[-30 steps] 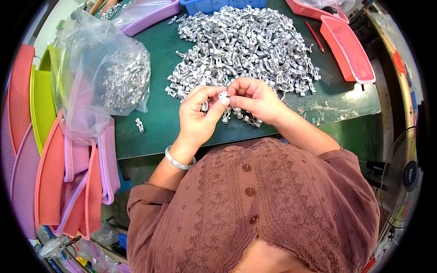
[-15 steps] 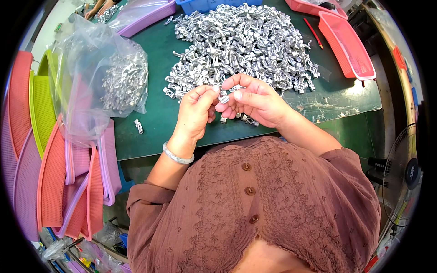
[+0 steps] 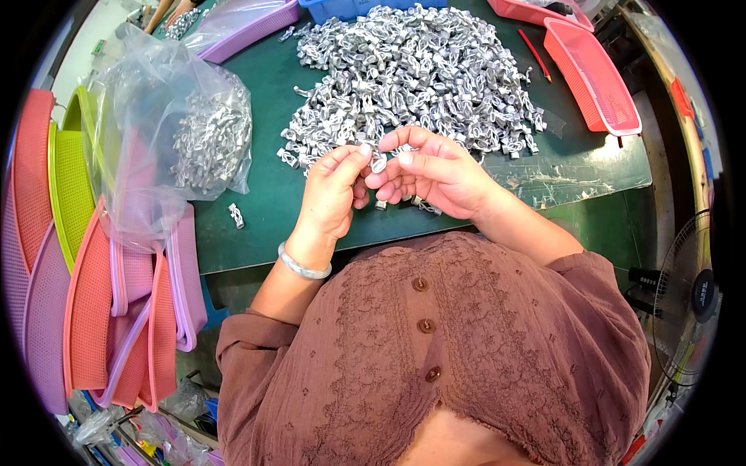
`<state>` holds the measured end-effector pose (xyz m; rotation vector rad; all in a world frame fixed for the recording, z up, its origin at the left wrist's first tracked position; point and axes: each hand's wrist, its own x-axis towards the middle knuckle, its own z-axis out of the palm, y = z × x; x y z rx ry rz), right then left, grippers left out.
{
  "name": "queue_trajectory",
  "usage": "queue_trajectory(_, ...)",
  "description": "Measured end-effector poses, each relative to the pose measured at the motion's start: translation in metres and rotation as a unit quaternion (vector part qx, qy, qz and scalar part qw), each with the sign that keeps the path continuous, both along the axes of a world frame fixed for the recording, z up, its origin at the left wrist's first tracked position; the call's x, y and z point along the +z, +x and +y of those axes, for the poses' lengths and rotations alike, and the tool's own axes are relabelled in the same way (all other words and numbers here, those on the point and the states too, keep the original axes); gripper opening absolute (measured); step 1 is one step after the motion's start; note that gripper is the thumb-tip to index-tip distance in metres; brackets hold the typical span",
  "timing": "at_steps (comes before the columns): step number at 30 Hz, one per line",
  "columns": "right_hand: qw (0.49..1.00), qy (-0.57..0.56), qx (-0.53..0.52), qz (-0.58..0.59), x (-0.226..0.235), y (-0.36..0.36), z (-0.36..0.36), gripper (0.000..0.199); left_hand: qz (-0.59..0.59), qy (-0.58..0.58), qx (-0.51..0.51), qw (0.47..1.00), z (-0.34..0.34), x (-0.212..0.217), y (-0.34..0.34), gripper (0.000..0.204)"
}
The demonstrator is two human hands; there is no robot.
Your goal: The person sorts small metal components on a green table by hand, occasionally using a small tool to separate them, and moves a tray of components.
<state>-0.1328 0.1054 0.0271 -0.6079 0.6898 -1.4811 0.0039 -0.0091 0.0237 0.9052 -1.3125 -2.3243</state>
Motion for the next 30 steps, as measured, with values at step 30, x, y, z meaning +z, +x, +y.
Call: queue_trajectory(30, 0.958, 0.002, -0.127, 0.257, -0.003, 0.012, -0.004, 0.037, 0.156, 0.085, -0.018, 0.984, 0.003, -0.010, 0.007, 0.021)
